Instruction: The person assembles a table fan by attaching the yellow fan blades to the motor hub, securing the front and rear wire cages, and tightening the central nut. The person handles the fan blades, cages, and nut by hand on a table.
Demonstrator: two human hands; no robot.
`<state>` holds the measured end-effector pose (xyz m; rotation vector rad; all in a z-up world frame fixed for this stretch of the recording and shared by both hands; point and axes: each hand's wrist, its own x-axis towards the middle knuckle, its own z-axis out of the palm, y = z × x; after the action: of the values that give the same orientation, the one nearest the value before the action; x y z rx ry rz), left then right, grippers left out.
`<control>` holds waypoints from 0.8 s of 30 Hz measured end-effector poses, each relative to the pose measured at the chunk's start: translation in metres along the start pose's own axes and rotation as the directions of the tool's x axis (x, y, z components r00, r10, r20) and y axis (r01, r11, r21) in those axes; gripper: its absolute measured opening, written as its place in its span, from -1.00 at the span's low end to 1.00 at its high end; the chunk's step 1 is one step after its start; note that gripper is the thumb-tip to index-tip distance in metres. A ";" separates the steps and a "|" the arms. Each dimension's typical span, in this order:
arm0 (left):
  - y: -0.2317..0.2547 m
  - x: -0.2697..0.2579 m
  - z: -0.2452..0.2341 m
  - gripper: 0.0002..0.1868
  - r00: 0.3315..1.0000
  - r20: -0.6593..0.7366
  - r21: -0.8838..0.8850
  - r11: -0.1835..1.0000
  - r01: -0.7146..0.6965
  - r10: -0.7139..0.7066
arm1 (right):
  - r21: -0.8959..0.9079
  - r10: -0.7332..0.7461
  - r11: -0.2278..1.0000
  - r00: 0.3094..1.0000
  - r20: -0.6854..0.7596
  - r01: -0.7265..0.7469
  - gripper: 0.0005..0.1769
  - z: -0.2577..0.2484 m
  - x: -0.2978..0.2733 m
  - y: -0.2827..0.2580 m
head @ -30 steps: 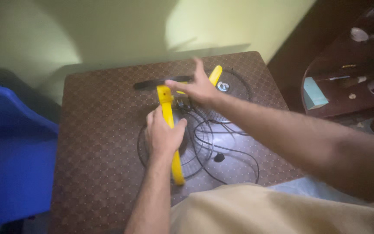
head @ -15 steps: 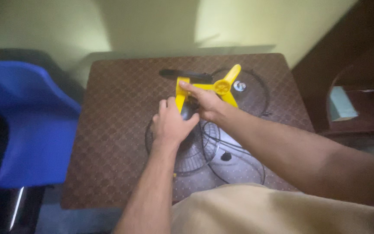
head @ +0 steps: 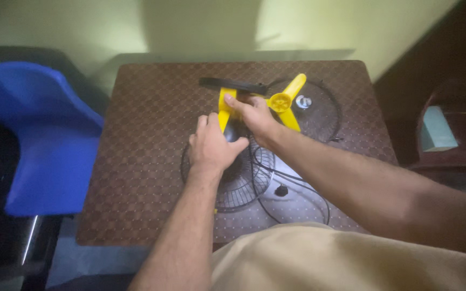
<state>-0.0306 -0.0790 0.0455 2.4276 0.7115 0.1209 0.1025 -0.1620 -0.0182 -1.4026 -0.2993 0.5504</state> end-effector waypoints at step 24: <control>-0.009 -0.040 0.019 0.08 0.966 -0.256 -0.193 0.981 -0.006 -0.044 | -0.148 -0.176 0.970 0.978 0.110 0.192 -0.40 -0.003 -0.028 0.002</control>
<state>-0.0648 -0.1035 0.0281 2.2407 0.7981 0.4856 0.0805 -0.1789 -0.0172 -1.4853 -0.5555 0.4487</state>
